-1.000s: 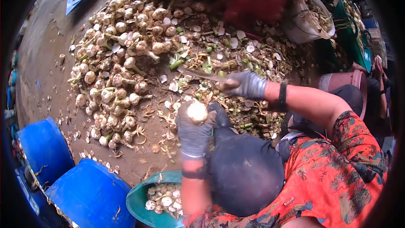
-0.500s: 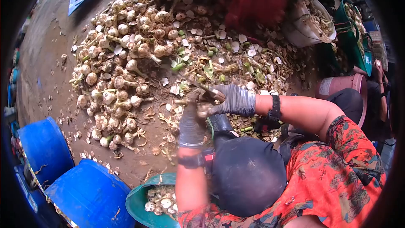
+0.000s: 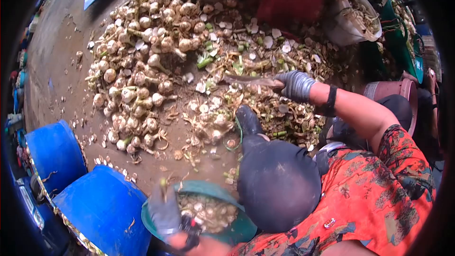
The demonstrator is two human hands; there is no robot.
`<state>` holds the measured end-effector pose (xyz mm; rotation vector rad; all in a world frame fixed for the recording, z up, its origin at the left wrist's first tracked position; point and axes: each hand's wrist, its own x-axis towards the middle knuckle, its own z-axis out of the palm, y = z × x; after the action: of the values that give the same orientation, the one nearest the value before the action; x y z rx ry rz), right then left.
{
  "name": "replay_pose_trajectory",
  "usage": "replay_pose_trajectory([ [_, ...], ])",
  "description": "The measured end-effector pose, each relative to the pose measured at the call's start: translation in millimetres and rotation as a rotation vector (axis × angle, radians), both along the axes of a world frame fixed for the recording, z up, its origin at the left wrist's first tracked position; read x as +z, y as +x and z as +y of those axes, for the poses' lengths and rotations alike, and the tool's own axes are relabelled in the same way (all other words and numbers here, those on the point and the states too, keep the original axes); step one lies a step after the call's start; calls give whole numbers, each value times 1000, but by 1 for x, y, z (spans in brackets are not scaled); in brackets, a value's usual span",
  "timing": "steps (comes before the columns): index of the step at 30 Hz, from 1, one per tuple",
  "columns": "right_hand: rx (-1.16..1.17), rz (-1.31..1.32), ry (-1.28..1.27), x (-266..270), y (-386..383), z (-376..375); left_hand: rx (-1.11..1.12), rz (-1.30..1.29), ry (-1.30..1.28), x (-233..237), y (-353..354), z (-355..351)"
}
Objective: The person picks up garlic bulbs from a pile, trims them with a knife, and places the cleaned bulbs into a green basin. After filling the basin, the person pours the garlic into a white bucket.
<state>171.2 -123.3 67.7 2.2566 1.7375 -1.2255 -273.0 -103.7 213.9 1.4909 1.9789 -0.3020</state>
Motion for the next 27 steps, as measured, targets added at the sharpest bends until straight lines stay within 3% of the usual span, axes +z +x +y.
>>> replay_pose_trajectory([
  [3,41,39,37,-11,-9,-7,-77,49,274,19,-50,-40],
  [5,147,49,17,-16,-23,3,-44,-23,213,11,-13,-23],
  [6,166,53,9,-12,-32,9,88,-222,181,-2,13,-9],
  [8,159,119,-1,-7,-43,13,62,-232,189,-76,46,12],
  [9,188,91,12,-4,-45,14,-78,-342,238,-102,70,16],
  [11,126,90,-95,15,-45,14,-483,77,106,-174,119,16],
  [13,120,118,-82,17,-33,7,-837,228,-90,-195,157,5],
  [14,128,72,-63,13,-25,3,-951,225,-133,-206,154,3],
  [16,144,-13,-49,-16,-1,-13,-964,294,-90,-253,139,44],
  [17,117,-35,-119,-5,2,-10,-978,377,-52,-270,124,66],
  [19,20,44,-78,-21,14,-19,-549,273,213,-244,89,106],
  [21,-18,49,-25,-22,11,-15,-202,111,435,-270,45,144],
  [23,16,8,-47,-24,8,-11,-125,-1,312,-261,33,154],
  [25,45,27,-33,-23,2,-5,-134,-188,488,-253,27,148],
  [27,54,52,-26,-19,-2,0,69,-288,517,-233,26,143],
])
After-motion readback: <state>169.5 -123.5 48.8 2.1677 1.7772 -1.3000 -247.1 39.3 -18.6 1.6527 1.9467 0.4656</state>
